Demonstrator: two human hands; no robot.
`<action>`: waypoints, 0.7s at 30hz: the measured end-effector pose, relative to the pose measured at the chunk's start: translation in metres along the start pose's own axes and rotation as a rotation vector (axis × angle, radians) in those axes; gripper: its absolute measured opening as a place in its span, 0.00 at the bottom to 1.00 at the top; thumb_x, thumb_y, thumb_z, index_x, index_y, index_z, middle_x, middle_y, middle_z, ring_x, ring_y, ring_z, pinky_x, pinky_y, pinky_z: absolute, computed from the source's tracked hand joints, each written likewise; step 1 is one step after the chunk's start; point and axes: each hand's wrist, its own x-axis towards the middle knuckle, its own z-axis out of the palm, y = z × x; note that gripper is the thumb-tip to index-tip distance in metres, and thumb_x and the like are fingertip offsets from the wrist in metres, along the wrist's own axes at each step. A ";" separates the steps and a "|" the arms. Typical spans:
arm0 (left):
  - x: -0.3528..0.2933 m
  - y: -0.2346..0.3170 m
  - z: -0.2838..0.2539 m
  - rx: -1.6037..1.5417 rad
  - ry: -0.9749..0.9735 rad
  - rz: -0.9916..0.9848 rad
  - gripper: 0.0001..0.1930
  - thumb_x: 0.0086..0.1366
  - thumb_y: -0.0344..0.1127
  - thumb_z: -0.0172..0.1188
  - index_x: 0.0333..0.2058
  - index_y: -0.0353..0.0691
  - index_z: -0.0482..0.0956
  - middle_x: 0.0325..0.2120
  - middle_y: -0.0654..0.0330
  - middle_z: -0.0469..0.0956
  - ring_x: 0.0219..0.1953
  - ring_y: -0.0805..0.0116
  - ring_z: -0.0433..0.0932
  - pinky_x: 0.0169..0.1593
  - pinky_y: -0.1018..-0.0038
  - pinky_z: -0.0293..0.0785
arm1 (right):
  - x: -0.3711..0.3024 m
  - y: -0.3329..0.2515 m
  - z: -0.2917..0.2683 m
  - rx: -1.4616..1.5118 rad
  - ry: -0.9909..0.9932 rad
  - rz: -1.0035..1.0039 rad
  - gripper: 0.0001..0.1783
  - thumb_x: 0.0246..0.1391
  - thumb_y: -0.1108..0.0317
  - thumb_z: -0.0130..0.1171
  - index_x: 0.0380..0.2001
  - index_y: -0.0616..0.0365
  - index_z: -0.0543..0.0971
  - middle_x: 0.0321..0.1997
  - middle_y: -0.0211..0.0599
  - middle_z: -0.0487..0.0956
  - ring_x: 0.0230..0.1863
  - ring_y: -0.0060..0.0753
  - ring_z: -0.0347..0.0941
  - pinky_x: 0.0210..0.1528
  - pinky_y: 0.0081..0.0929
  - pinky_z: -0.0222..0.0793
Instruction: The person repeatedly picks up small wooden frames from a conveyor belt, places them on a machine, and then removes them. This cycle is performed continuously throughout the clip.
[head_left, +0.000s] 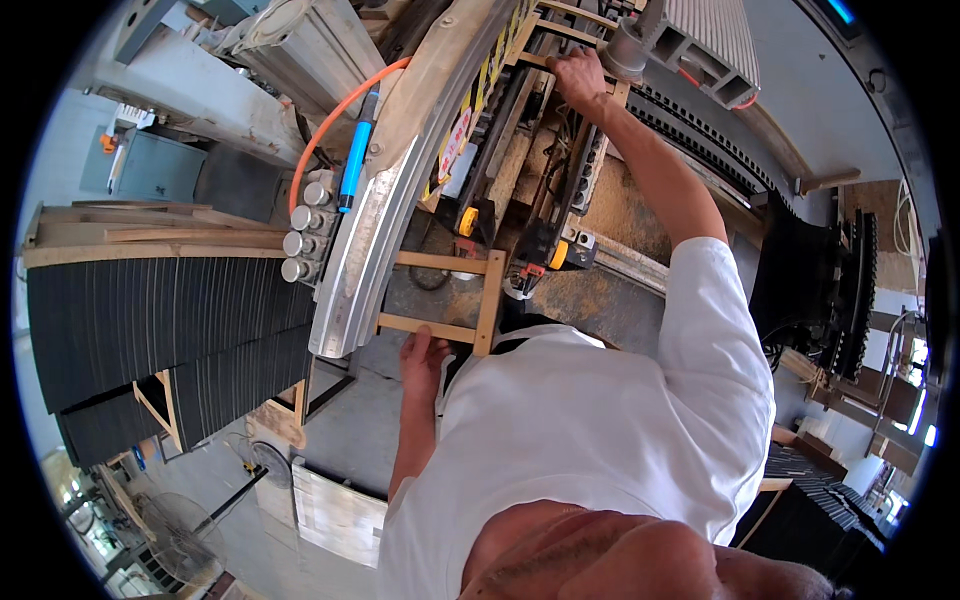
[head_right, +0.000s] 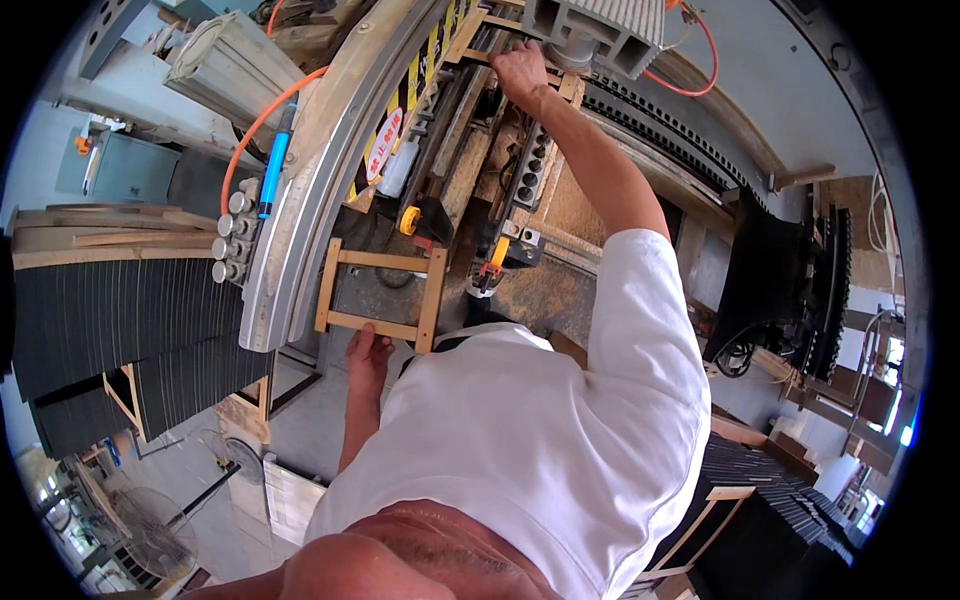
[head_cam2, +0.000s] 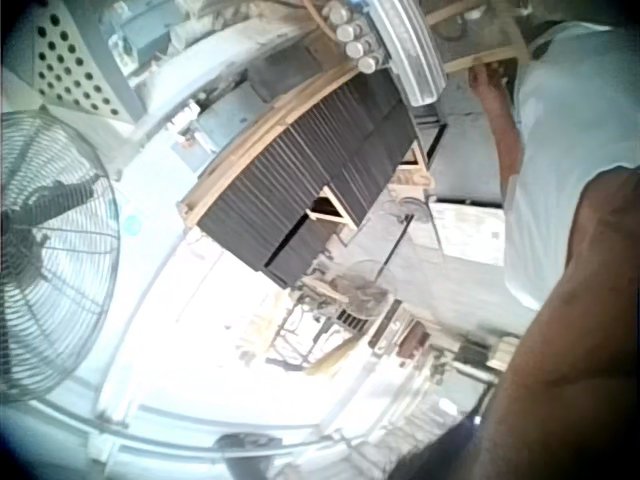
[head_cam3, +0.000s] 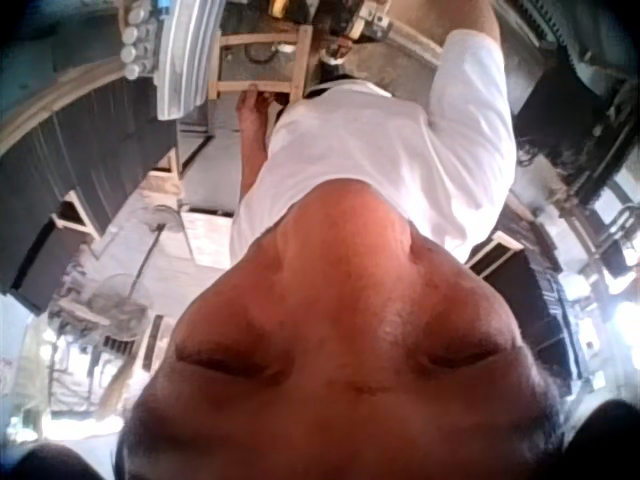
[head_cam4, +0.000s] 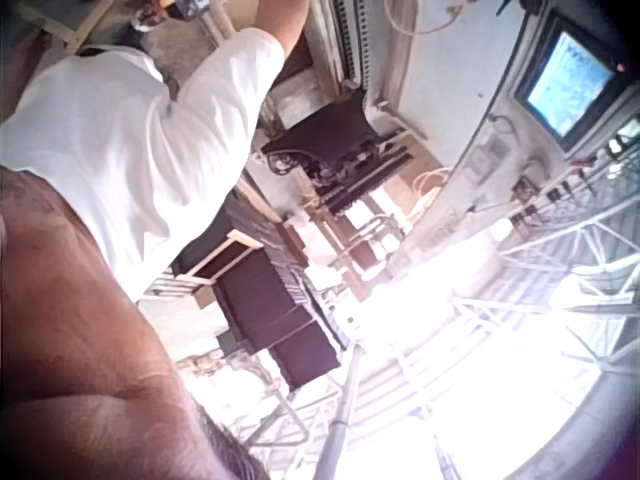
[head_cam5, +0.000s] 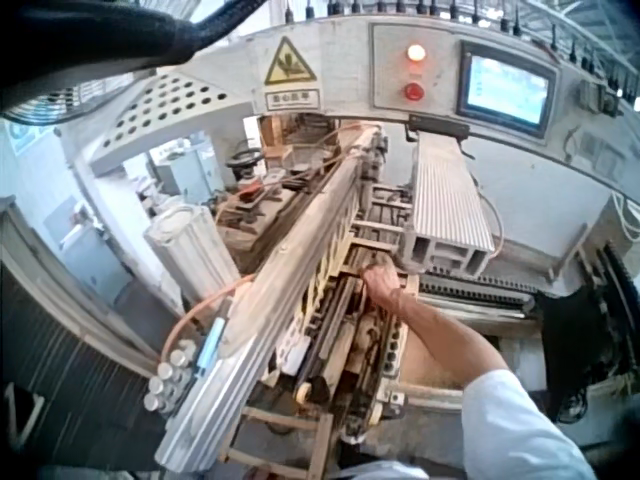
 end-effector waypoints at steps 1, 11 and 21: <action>0.001 -0.002 -0.008 -0.023 0.032 0.006 0.12 0.63 0.43 0.63 0.37 0.43 0.76 0.27 0.64 0.79 0.28 0.74 0.79 0.32 0.77 0.77 | 0.006 0.004 0.005 -0.016 -0.003 -0.014 0.14 0.47 0.73 0.57 0.38 0.48 0.81 0.30 0.40 0.83 0.43 0.42 0.75 0.45 0.41 0.65; 0.037 -0.032 -0.085 -0.067 0.279 0.104 0.10 0.65 0.41 0.59 0.39 0.42 0.75 0.30 0.66 0.77 0.31 0.72 0.78 0.33 0.77 0.74 | 0.038 0.031 0.035 -0.071 0.022 -0.008 0.15 0.48 0.74 0.55 0.39 0.46 0.80 0.32 0.43 0.81 0.43 0.46 0.75 0.47 0.45 0.66; 0.047 -0.052 -0.128 -0.074 0.526 0.083 0.10 0.65 0.38 0.59 0.38 0.39 0.76 0.30 0.62 0.78 0.28 0.71 0.78 0.29 0.78 0.74 | 0.038 0.034 0.030 -0.102 -0.003 -0.025 0.19 0.49 0.73 0.54 0.44 0.41 0.79 0.32 0.39 0.82 0.43 0.43 0.76 0.46 0.43 0.66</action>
